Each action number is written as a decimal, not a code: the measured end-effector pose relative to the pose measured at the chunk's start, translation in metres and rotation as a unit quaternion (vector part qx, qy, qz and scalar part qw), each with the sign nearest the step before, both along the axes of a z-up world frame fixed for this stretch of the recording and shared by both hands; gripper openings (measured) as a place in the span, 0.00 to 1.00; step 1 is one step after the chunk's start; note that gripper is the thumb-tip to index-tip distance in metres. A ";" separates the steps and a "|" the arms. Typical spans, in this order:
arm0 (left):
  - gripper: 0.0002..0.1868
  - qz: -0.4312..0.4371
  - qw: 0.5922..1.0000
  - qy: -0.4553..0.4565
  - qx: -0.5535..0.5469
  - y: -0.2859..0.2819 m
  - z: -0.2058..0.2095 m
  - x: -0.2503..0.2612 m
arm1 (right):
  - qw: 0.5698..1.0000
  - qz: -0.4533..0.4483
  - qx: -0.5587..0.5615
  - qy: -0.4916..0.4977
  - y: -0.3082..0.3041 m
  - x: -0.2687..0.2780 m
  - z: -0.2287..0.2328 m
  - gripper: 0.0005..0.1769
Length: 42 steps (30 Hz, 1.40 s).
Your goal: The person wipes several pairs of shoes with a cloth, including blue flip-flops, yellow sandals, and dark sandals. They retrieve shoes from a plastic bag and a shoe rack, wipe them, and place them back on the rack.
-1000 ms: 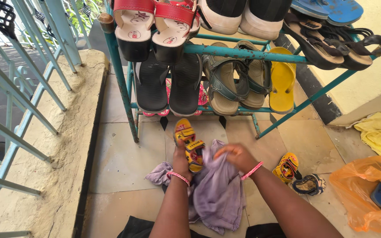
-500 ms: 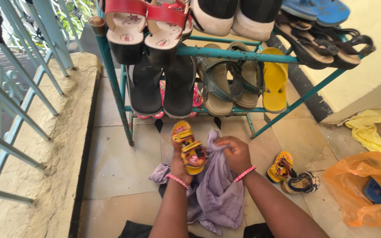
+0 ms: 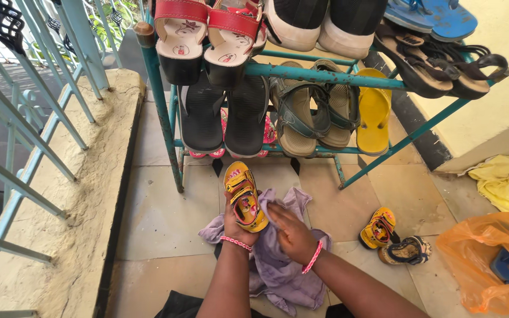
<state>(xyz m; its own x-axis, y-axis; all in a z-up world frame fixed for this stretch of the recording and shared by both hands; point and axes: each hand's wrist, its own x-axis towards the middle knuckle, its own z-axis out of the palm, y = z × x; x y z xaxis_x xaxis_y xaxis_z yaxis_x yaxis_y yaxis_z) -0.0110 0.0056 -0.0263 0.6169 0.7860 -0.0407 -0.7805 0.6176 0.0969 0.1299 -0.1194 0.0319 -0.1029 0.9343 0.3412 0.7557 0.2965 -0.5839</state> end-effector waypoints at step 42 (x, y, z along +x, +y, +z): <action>0.35 0.198 0.909 0.302 0.209 -0.001 -0.016 0.032 | 0.986 -0.072 -0.074 -0.129 0.014 0.041 0.007 0.20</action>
<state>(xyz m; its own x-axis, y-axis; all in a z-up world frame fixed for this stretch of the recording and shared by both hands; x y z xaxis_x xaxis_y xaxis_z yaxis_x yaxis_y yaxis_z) 0.0208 0.0047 -0.0418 0.2461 0.9663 0.0748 -0.6603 0.1107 0.7428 0.1713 -0.1051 0.0393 -0.0320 0.9834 0.1787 0.9130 0.1015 -0.3951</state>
